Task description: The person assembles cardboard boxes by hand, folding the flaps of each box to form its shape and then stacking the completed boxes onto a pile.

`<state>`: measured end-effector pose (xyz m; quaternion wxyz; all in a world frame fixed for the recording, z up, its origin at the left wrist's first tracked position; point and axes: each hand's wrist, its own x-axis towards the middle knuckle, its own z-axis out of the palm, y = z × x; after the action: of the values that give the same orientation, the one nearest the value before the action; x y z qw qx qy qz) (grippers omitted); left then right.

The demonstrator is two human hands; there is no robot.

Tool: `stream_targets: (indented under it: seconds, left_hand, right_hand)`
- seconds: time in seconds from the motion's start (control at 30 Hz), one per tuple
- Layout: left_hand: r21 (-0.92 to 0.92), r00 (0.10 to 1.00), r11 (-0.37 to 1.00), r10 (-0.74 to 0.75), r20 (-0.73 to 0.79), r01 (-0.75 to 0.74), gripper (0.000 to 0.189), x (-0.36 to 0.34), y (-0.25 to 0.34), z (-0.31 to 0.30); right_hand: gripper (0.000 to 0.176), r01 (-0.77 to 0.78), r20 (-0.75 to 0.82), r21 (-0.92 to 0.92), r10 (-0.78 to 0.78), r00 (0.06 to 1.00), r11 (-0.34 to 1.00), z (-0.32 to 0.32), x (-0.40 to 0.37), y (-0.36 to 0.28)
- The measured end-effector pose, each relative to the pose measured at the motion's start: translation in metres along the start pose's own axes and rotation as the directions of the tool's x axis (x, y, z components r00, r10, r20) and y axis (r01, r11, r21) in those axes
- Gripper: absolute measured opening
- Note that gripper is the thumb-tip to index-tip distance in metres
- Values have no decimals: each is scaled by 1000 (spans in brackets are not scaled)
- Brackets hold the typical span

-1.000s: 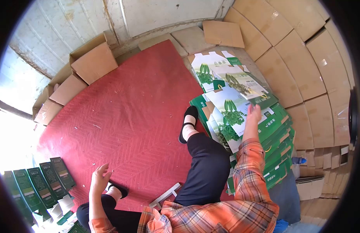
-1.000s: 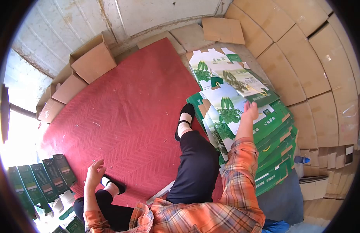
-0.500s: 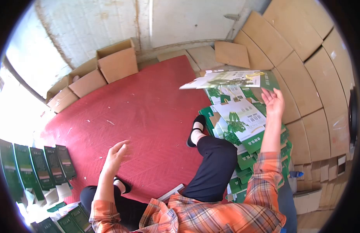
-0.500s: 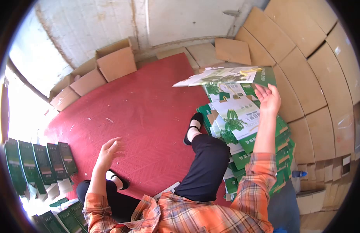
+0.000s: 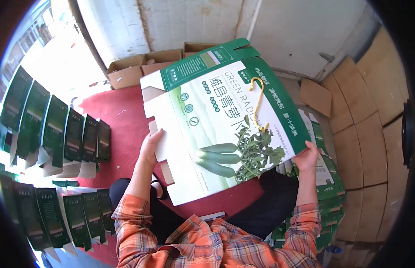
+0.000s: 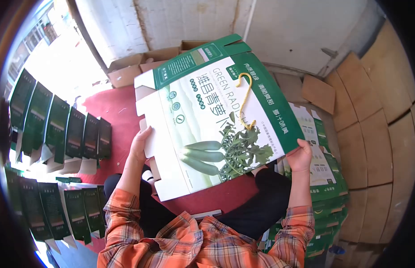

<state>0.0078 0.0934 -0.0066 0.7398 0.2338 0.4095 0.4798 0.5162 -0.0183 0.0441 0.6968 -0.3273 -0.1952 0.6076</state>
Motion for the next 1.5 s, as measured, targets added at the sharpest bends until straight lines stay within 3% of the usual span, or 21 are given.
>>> stream_targets:
  seconds: [0.07,0.13,0.2,0.27,0.33,0.4,0.5,0.53,0.6,0.67,0.73,0.8,0.87,1.0,1.07,1.1,1.27,1.33,1.4,1.47,1.5]
  left_hand:
    - [25,989,990,140,-45,-139,37,-14,20,-5]
    - [26,977,979,204,-56,-203,34,-27,36,-7]
    - [108,947,943,319,-32,-314,30,-41,47,-7]
    - [141,936,927,351,-4,-347,28,-62,62,3]
    - [474,934,810,346,87,-345,25,-76,71,18]
    - [568,944,763,315,93,-310,21,-85,66,33]
    - [884,954,383,231,189,-268,21,-94,62,57]
    - [886,956,380,225,191,-267,21,-93,61,64]
    - [937,940,170,211,268,-306,26,-91,55,77]
    - [923,914,102,213,345,-372,30,-89,49,89]
    - [896,888,-121,129,442,-428,23,-85,39,91]
    - [901,898,-99,89,431,-422,23,-82,31,96]
    - [939,943,-90,-23,331,-332,25,-77,27,98]
    - [964,959,41,-99,264,-261,28,-72,24,102]
    - [971,961,107,-156,228,-213,30,-67,21,100]
    - [973,963,108,-154,221,-206,30,-65,22,99]
    - [989,917,149,-390,78,-21,32,-56,37,108]
    - [984,926,180,-369,78,-11,32,-48,34,99]
    - [989,941,138,-325,96,-53,32,-41,35,94]
    - [989,950,137,-297,93,-54,31,-42,43,97]
    - [991,965,100,-240,109,-87,31,-43,49,99]
  right_hand:
    - [35,-119,21,-380,137,990,917,-9,12,7]
    - [24,-371,-336,-762,166,927,530,-13,22,23]
    - [23,-360,-357,-889,65,932,282,-23,25,36]
    - [21,-313,-305,-897,76,949,312,7,25,44]
    - [20,-268,-259,-896,74,963,353,34,29,55]
    - [16,-16,-6,-910,28,1000,415,56,34,67]
    - [12,230,240,-868,-32,970,439,102,24,86]
    - [13,314,318,-860,-59,946,403,117,19,93]
    - [16,501,492,-784,-125,861,367,142,9,104]
    - [28,567,565,-719,-136,814,402,151,7,120]
    - [42,588,574,-687,-177,799,427,158,6,136]
    - [52,596,583,-709,-163,796,377,154,9,140]
    - [48,275,411,-825,192,891,494,146,11,140]
    - [43,329,392,-856,85,916,398,137,12,151]
    - [35,476,484,-816,-61,873,328,134,19,150]
    - [30,341,394,-834,37,918,434,137,16,146]
    - [20,217,331,-861,184,926,461,126,16,133]
    - [10,578,632,-757,119,765,304,127,9,116]
    - [6,589,615,-786,138,776,187,128,-3,103]
    - [7,714,713,-699,126,690,47,118,-7,95]
    - [6,673,672,-738,136,728,42,115,-11,92]
